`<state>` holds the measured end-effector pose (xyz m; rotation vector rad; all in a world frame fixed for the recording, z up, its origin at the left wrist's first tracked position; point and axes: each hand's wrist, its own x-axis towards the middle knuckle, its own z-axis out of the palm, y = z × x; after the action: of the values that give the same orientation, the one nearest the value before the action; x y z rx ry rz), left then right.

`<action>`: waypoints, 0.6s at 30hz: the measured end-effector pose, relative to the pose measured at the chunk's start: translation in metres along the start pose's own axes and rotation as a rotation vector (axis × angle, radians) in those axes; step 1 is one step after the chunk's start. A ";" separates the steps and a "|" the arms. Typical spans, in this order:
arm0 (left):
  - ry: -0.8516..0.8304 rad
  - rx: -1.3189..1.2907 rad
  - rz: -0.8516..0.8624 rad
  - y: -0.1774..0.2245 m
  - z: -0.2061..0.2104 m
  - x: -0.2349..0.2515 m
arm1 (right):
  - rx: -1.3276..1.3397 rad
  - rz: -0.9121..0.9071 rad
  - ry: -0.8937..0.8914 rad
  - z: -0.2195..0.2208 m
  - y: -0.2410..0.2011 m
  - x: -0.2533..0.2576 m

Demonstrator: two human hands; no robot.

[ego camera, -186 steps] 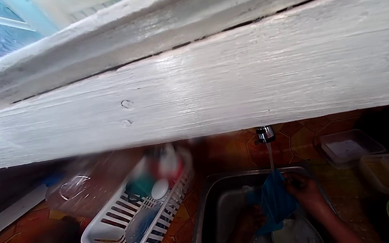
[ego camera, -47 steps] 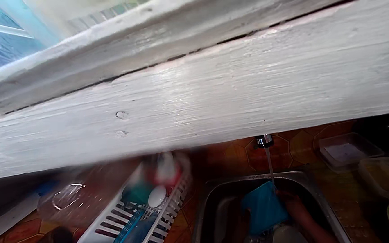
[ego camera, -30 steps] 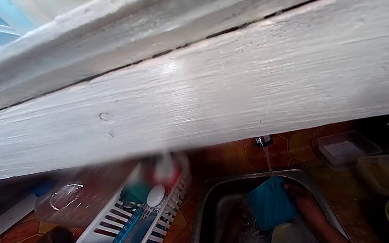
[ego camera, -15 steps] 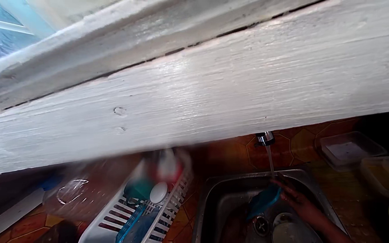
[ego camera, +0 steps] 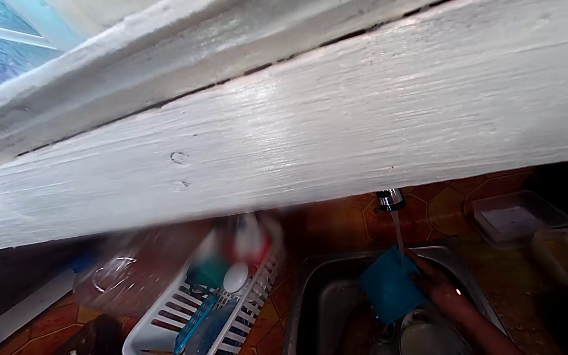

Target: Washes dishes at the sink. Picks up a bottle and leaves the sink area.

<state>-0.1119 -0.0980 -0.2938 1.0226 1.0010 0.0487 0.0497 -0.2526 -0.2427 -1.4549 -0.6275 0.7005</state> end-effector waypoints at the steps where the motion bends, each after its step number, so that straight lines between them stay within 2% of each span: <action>1: -0.015 -0.014 -0.004 0.002 0.003 -0.001 | -0.039 -0.011 0.013 -0.001 -0.006 0.000; 6: -0.092 0.082 0.081 0.003 0.004 -0.005 | -0.069 -0.028 0.138 -0.009 0.008 -0.009; 9: -0.036 0.173 0.184 0.015 -0.009 -0.011 | -0.021 0.042 0.201 -0.009 0.030 -0.018; 14: 0.035 0.603 0.473 0.064 -0.026 -0.045 | -0.112 0.301 0.000 0.009 0.046 -0.036; 18: 0.037 0.960 0.640 0.093 -0.027 -0.091 | -0.052 0.372 -0.110 0.019 0.052 -0.036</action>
<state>-0.1471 -0.0698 -0.1690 2.2047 0.6711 0.1188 0.0090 -0.2677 -0.2932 -1.6077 -0.4642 1.0657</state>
